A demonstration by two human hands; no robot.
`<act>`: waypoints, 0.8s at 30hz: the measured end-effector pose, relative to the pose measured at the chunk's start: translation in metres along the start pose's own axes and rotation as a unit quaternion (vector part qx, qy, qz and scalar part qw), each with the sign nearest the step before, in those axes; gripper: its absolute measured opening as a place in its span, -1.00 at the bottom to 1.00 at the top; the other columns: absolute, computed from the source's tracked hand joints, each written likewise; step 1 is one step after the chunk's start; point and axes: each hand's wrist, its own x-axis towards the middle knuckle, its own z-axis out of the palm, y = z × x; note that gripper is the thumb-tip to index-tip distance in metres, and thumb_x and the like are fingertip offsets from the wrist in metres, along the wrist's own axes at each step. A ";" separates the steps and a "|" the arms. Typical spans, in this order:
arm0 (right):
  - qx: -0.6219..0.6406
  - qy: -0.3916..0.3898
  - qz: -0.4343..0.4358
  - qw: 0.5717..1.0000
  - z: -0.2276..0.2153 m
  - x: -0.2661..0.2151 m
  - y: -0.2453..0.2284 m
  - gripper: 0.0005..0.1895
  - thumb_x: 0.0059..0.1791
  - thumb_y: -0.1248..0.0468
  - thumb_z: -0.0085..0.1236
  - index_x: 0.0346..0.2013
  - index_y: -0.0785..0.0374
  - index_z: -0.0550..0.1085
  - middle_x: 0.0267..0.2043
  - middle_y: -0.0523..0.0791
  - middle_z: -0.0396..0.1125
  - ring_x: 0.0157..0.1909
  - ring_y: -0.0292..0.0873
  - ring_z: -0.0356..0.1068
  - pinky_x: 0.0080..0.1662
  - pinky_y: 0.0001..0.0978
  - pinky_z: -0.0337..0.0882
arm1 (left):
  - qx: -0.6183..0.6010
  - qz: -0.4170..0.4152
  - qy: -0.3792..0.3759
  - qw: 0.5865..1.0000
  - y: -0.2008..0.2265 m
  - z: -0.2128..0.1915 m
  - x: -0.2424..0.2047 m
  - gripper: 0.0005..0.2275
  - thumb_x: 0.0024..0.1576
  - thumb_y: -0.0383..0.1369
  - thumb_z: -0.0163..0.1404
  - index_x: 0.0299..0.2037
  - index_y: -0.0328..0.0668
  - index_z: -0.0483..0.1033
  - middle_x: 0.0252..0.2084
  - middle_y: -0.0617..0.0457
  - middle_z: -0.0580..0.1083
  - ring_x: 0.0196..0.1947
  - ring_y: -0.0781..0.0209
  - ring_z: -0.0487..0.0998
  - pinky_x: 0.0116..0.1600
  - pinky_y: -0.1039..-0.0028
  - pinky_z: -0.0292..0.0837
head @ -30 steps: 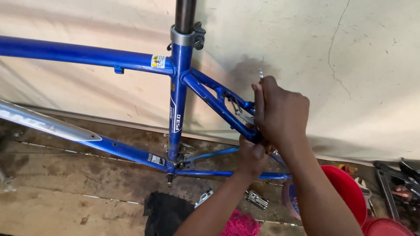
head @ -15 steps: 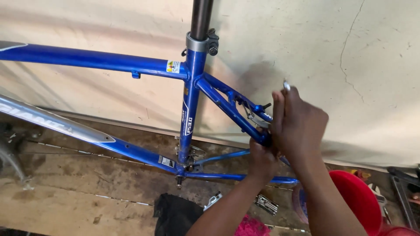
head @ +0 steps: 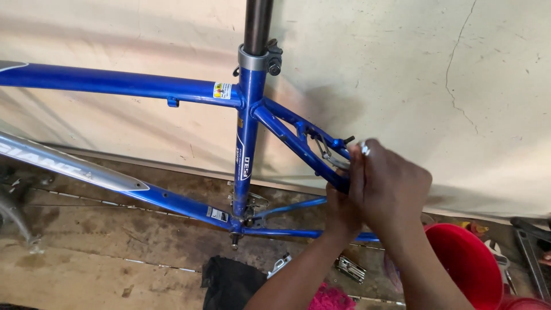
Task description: Adjusting and tightening small components on a blue bicycle frame using a wrench and cleaning parts with a cloth.
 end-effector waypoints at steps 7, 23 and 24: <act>0.006 -0.142 0.103 0.984 0.025 0.035 0.034 -0.57 0.19 -0.02 -0.21 -0.37 0.17 0.42 -0.64 0.10 0.31 -0.42 0.37 0.44 -0.35 0.14 0.38 | 0.121 0.080 -0.050 0.988 0.013 0.020 -0.012 -0.88 0.18 -0.42 0.06 -0.22 -0.34 0.42 -0.71 0.02 0.30 -0.73 0.43 0.22 -0.58 0.65 0.14; 0.299 0.130 -0.088 0.941 0.010 -0.057 0.042 -0.79 0.12 0.25 -0.14 -0.13 0.28 0.45 -0.39 -0.02 0.42 -0.45 -0.14 0.41 -0.43 -0.39 0.36 | 0.063 0.022 -0.176 0.982 0.027 0.011 0.001 -0.78 0.24 -0.41 -0.01 0.07 -0.15 0.36 -0.37 0.09 0.38 -0.52 0.43 0.28 -0.42 0.62 0.17; 0.284 0.117 -0.096 0.947 0.008 -0.060 0.041 -0.79 0.11 0.24 -0.09 -0.08 0.25 0.46 -0.39 -0.02 0.41 -0.42 -0.13 0.40 -0.40 -0.41 0.32 | 0.080 0.007 -0.176 0.981 0.029 0.010 -0.002 -0.78 0.24 -0.40 -0.01 0.07 -0.14 0.36 -0.31 0.08 0.43 -0.49 0.42 0.30 -0.40 0.62 0.18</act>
